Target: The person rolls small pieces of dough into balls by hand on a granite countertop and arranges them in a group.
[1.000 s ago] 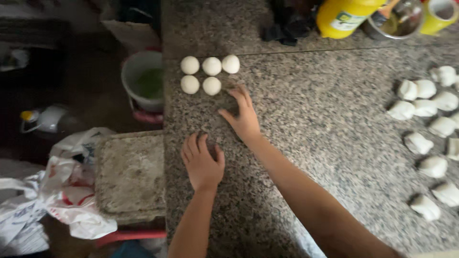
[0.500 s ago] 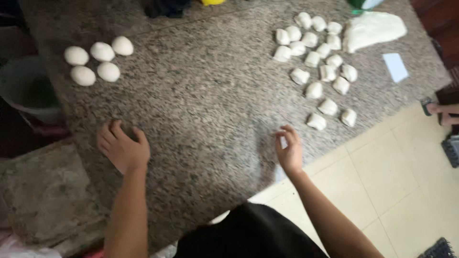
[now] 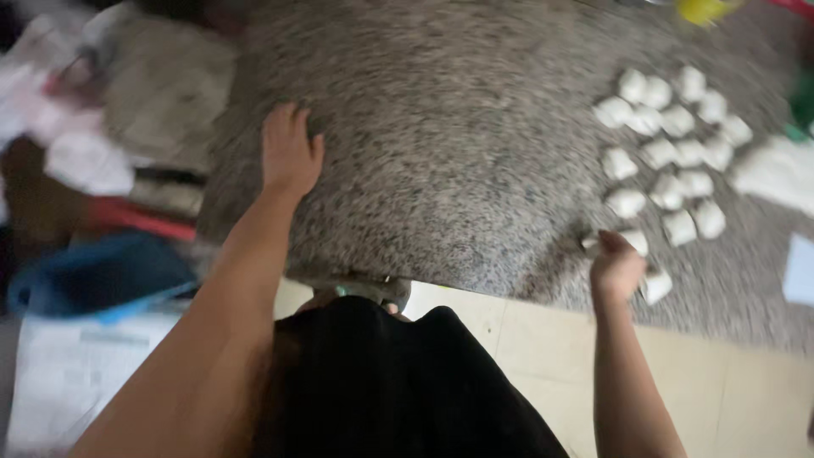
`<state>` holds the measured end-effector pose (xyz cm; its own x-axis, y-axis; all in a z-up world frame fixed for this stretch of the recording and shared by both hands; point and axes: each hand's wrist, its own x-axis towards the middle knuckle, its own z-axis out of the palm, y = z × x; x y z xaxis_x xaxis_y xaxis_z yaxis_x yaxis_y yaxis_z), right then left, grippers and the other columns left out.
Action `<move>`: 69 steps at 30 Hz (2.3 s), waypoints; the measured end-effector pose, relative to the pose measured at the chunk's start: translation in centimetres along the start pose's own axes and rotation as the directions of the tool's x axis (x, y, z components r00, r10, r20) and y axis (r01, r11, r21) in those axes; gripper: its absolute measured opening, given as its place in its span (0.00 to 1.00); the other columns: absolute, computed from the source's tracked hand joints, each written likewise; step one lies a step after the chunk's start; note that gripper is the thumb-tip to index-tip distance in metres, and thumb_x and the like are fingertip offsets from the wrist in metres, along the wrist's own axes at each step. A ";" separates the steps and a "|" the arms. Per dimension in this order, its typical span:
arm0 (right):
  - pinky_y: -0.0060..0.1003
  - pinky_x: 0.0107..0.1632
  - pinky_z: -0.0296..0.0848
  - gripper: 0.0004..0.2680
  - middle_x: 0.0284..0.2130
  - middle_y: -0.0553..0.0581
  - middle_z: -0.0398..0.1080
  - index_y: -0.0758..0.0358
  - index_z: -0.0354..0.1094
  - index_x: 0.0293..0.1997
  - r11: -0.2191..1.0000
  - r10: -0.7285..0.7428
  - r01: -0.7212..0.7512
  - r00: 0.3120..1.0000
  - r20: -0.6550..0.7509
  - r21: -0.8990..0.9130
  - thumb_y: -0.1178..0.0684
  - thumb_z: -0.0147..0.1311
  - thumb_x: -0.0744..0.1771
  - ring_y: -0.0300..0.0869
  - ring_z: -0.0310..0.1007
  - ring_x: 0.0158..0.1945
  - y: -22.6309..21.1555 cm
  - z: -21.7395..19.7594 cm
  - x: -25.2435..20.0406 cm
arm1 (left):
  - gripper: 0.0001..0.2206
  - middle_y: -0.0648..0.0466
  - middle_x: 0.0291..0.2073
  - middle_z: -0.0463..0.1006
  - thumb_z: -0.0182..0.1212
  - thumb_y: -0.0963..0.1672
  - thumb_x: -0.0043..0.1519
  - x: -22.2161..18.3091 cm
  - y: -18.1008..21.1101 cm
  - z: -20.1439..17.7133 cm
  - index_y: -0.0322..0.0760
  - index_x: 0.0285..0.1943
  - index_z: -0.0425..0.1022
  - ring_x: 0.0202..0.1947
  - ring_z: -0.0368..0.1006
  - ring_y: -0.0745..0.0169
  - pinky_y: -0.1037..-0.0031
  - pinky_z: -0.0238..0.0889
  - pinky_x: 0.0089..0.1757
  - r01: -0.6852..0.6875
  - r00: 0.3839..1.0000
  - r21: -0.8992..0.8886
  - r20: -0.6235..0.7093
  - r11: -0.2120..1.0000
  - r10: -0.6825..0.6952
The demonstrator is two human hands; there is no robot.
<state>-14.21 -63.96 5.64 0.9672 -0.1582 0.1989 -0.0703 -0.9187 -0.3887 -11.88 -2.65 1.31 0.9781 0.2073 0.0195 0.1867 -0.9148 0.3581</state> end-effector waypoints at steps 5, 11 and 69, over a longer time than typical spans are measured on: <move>0.41 0.61 0.75 0.10 0.52 0.62 0.76 0.62 0.75 0.59 0.777 0.027 0.000 0.999 -0.034 0.629 0.59 0.52 0.71 0.49 0.76 0.56 -6.8 -0.3 1.8 | 0.25 0.40 0.72 0.52 0.44 0.51 0.74 -2.8 0.1 0.9 0.31 0.74 0.57 0.74 0.46 0.39 0.51 0.40 0.69 0.090 0.995 0.099 -0.044 0.991 -0.086; 0.50 0.60 0.70 0.13 0.53 0.63 0.71 0.65 0.69 0.57 0.898 -0.380 0.342 0.920 0.094 0.275 0.60 0.59 0.66 0.53 0.68 0.58 -14.6 4.5 -1.0 | 0.23 0.43 0.71 0.54 0.47 0.51 0.73 -2.9 0.6 0.8 0.37 0.73 0.59 0.74 0.46 0.43 0.52 0.40 0.70 0.188 0.981 0.016 -0.048 0.982 -0.187; 0.54 0.64 0.61 0.19 0.62 0.70 0.54 0.56 0.73 0.59 0.925 -0.360 0.334 0.923 0.137 0.178 0.49 0.68 0.62 0.62 0.54 0.66 -26.5 14.1 7.2 | 0.19 0.41 0.66 0.62 0.52 0.48 0.71 -3.3 0.7 0.2 0.34 0.67 0.68 0.70 0.56 0.40 0.50 0.50 0.67 0.115 0.971 -0.004 -0.209 0.993 -0.113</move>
<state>-1.93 -35.63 4.67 0.9513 0.2342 0.2005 0.3020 -0.8385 -0.4536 -14.91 -4.07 1.29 0.9097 0.3771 0.1741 0.2972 -0.8838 0.3614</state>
